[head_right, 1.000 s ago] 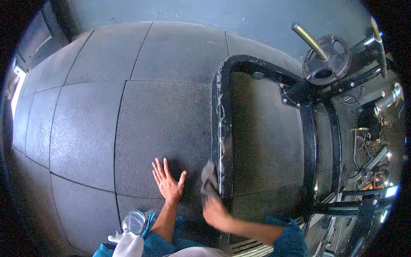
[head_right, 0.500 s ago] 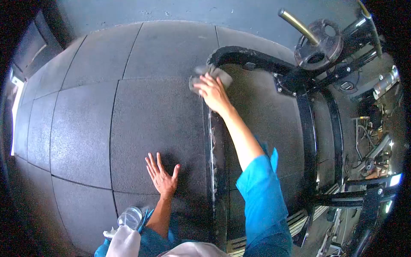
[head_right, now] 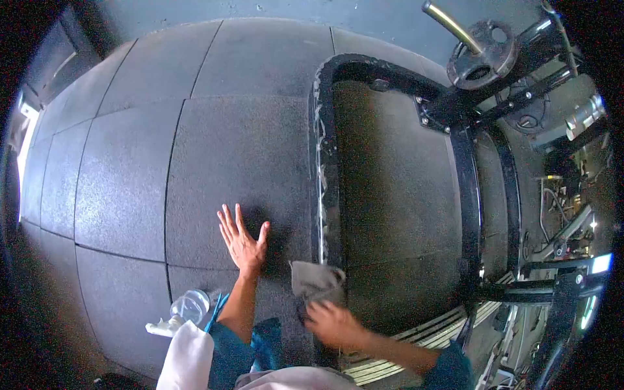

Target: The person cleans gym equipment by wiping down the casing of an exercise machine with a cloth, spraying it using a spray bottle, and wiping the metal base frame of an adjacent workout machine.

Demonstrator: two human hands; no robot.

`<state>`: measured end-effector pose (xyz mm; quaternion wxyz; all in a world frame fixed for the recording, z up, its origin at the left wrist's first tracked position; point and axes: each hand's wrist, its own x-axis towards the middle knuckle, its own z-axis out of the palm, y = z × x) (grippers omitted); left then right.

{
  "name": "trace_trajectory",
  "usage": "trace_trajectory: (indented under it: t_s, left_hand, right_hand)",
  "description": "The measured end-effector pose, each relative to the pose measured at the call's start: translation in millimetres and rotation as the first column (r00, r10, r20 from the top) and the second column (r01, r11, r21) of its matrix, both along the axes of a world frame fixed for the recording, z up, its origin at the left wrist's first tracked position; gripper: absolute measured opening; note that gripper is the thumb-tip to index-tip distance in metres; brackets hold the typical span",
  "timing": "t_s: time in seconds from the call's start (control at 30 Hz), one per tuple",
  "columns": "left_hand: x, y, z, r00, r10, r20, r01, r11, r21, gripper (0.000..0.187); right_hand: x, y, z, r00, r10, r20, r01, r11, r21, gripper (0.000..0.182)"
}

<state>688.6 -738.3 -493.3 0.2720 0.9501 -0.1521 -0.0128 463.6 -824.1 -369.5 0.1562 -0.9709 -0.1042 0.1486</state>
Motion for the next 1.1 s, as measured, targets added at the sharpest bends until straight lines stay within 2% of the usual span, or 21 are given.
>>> trace_trajectory:
  t_s: [0.03, 0.07, 0.1, 0.17, 0.2, 0.27, 0.33, 0.37, 0.4, 0.47, 0.53, 0.6, 0.67, 0.73, 0.77, 0.83, 0.9, 0.93, 1.0, 1.03, 1.1]
  left_hand:
    - [0, 1, 1, 1.000, -0.004, 0.017, 0.004, 1.000, -0.004, 0.084]
    - [-2, 2, 1, 1.000, 0.010, 0.010, -0.010, 1.000, -0.016, 0.084]
    - [-2, 3, 0, 1.000, 0.007, 0.016, -0.006, 0.999, -0.033, 0.084]
    - [-2, 2, -1, 0.999, 0.008, 0.034, -0.006, 0.997, -0.073, 0.083]
    - [-3, 4, -2, 0.999, 0.004, 0.033, -0.001, 0.998, -0.068, 0.083]
    - [-2, 3, -3, 0.998, 0.011, 0.057, -0.006, 0.997, -0.083, 0.083]
    - [-2, 5, -5, 0.998, 0.001, 0.062, 0.006, 0.994, -0.106, 0.083]
    - [-3, 6, -5, 0.998, -0.008, 0.056, 0.015, 0.992, -0.126, 0.083]
    - [-3, 5, -4, 0.999, -0.009, 0.053, 0.017, 0.988, -0.153, 0.083]
    - [-3, 9, -6, 0.999, -0.031, 0.039, 0.038, 0.984, -0.175, 0.081]
    - [-4, 16, -8, 0.990, -0.128, 0.062, 0.139, 0.967, -0.213, 0.078]
    - [-19, 33, -5, 0.970, -0.215, 0.110, 0.239, 0.918, -0.316, 0.068]
    - [-54, 53, 10, 0.955, -0.273, 0.118, 0.298, 0.859, -0.416, 0.062]
    - [-101, 69, 21, 0.960, -0.276, -0.041, 0.195, 0.769, -0.609, 0.054]
    - [-127, 75, 27, 0.955, -0.263, -0.140, 0.101, 0.729, -0.677, 0.051]
    - [-176, 88, 17, 0.904, -0.268, -0.334, -0.081, 0.659, -0.748, 0.051]
    - [-217, 108, 19, 0.854, -0.299, -0.426, -0.177, 0.602, -0.779, 0.048]
    - [-233, 119, 19, 0.803, -0.322, -0.502, -0.271, 0.553, -0.788, 0.049]
    - [-235, 141, 28, 0.780, -0.350, -0.519, -0.245, 0.592, -0.768, 0.046]
    - [-235, 152, 35, 0.753, -0.372, -0.542, -0.227, 0.627, -0.746, 0.044]
    - [-236, 176, 46, 0.687, -0.411, -0.599, -0.187, 0.696, -0.693, 0.039]
  right_hand:
    - [16, -12, 1, 0.999, 0.023, -0.022, -0.025, 0.997, -0.072, 0.017]
    - [43, -32, -14, 0.992, -0.037, 0.117, 0.053, 0.989, -0.137, 0.018]
    - [90, -56, -6, 0.977, 0.000, 0.213, 0.043, 0.979, -0.198, 0.018]
    - [170, -102, -16, 0.977, 0.028, 0.211, 0.072, 0.890, -0.449, 0.019]
    - [204, -127, -30, 0.959, 0.004, 0.285, 0.133, 0.877, -0.461, 0.017]
    - [244, -153, -35, 0.867, -0.034, 0.497, 0.231, 0.911, -0.341, 0.018]
    - [236, -136, -41, 0.940, -0.059, 0.335, 0.242, 0.808, -0.537, 0.019]
    - [217, -120, -43, 0.969, -0.021, 0.245, 0.177, 0.749, -0.639, 0.020]
    - [190, -99, -41, 0.975, 0.033, 0.220, 0.129, 0.721, -0.681, 0.019]
    - [128, -60, -58, 0.972, 0.055, 0.228, 0.096, 0.794, -0.601, 0.019]
    - [62, -10, -68, 0.989, 0.079, 0.124, 0.026, 0.735, -0.678, 0.018]
    - [2, 36, -76, 0.997, 0.039, -0.073, -0.075, 0.804, -0.590, 0.016]
    - [-55, 76, -78, 0.972, 0.024, -0.232, -0.114, 0.917, -0.383, 0.015]
    - [-110, 107, -70, 0.952, 0.023, -0.305, -0.089, 0.975, -0.206, 0.016]
    - [-130, 115, -61, 0.954, 0.011, -0.299, -0.077, 0.975, -0.209, 0.016]
    - [-174, 134, -31, 0.987, -0.009, -0.157, -0.009, 0.994, -0.108, 0.022]
    - [-204, 148, -7, 0.999, -0.042, -0.014, 0.042, 0.999, 0.003, 0.032]
    - [-205, 150, -2, 0.999, -0.053, -0.006, 0.053, 0.999, 0.005, 0.032]
    - [-186, 135, 10, 0.978, -0.195, -0.074, 0.190, 0.979, -0.072, 0.040]
    - [-172, 114, -15, 0.965, -0.238, 0.113, 0.246, 0.967, -0.064, 0.042]
    - [-99, 76, -7, 0.833, -0.476, 0.281, 0.452, 0.880, 0.148, 0.042]
